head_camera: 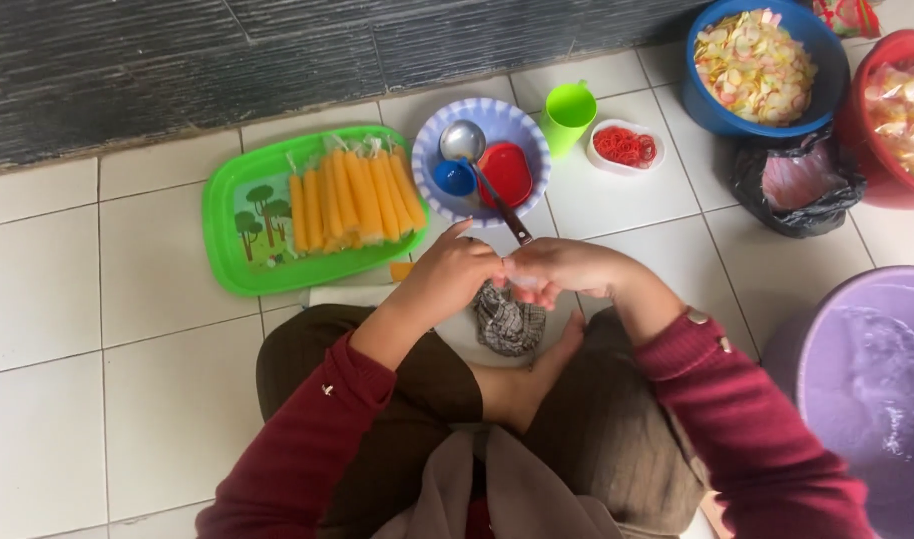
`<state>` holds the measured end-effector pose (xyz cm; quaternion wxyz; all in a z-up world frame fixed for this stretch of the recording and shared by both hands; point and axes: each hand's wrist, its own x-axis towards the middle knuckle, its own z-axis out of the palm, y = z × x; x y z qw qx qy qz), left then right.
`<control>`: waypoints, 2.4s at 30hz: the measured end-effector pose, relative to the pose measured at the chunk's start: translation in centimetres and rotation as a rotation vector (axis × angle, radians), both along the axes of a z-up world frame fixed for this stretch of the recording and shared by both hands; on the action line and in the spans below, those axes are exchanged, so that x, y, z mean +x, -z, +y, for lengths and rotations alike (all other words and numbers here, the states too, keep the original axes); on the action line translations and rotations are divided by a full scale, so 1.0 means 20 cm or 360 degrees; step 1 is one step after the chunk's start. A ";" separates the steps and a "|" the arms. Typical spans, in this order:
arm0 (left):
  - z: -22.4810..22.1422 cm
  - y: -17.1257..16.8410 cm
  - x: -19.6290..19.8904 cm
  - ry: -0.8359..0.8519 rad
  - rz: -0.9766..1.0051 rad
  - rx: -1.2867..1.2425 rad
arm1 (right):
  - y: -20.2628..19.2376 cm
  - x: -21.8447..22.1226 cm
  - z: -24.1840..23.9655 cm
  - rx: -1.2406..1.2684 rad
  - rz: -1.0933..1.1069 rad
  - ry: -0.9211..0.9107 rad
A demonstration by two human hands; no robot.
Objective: The person fills small plastic pouches with a yellow liquid from a bowl using a funnel and a ladle, then ties each pouch shut with a red rubber band.
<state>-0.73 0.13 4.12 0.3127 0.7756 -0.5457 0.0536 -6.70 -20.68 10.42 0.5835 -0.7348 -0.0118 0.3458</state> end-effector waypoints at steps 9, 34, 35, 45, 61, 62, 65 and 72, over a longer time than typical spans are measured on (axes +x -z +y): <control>0.10 -0.22 0.07 0.0424 0.1456 -0.0375 | -0.26 -0.04 0.04 -0.1756 -0.2417 -0.0523; 0.04 -0.27 0.14 0.0499 -0.0856 -0.0144 | 0.43 0.06 -0.02 0.0250 -0.0370 0.0576; 0.04 -0.25 0.16 0.0596 -0.0958 -0.0092 | 0.45 0.06 -0.02 0.0333 -0.0233 0.0708; -0.11 0.20 0.28 0.0378 -0.0840 0.0229 | 0.57 0.05 0.14 0.0808 0.0471 0.1347; -0.28 0.08 0.08 -0.0118 0.0037 0.0718 | 0.69 -0.07 0.10 -0.0660 -0.0869 0.0801; -0.29 0.11 0.08 -0.0142 0.0055 0.0686 | 0.69 -0.08 0.09 -0.0670 -0.0829 0.0785; -0.31 0.19 0.04 -0.0181 0.0104 0.0658 | 0.64 -0.09 0.05 -0.0724 -0.0646 0.0655; -0.35 0.31 0.00 -0.0316 0.0512 0.0825 | 0.74 -0.10 0.03 -0.0670 -0.0516 0.0606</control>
